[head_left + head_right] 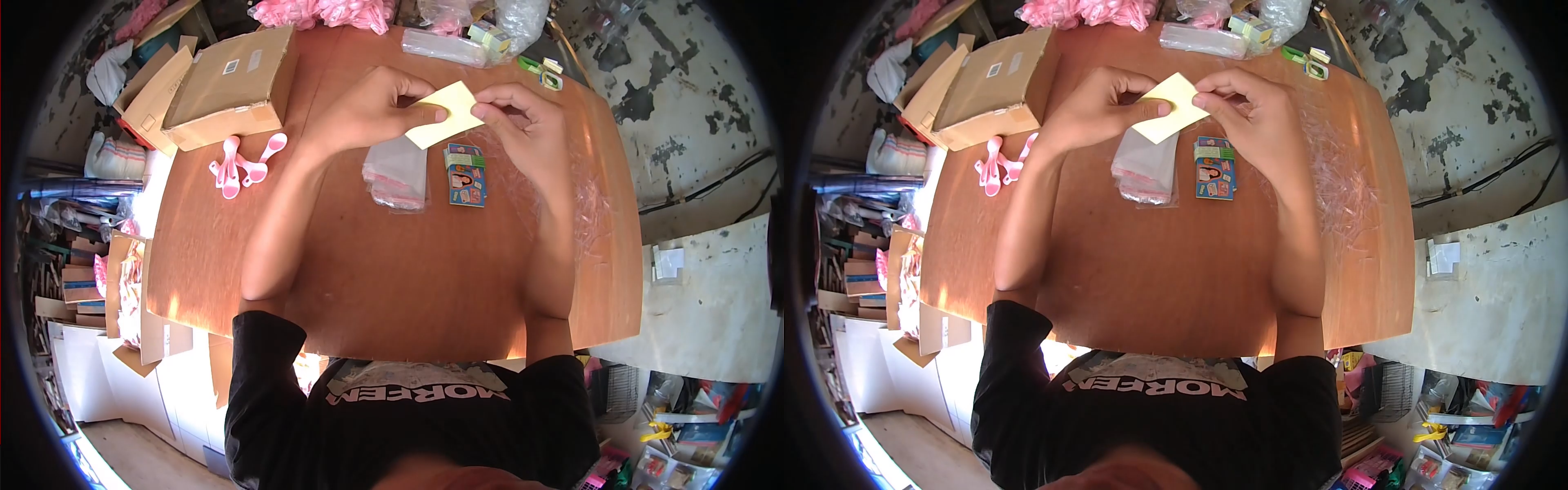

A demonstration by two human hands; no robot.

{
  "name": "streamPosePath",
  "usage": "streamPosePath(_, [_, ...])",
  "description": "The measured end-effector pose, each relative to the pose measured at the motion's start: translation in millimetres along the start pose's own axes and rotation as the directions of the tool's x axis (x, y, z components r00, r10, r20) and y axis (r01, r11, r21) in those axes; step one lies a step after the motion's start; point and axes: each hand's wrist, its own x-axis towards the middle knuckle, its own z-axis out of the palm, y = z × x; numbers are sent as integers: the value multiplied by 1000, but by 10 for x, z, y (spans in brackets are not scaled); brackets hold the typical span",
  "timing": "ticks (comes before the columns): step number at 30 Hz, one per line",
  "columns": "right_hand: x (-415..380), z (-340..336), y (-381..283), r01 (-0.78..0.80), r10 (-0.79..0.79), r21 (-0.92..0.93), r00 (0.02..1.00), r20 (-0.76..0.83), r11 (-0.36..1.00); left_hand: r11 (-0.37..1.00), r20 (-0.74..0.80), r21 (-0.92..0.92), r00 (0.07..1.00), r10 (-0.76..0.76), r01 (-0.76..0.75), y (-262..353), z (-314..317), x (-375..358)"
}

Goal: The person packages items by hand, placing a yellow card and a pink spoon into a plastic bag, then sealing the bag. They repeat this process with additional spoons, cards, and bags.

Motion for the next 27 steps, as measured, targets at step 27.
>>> streamPosePath(27, [317,570,204,72,62,545,973,-224,835,985,-351,85,920,172,-152,267,-167,-159])
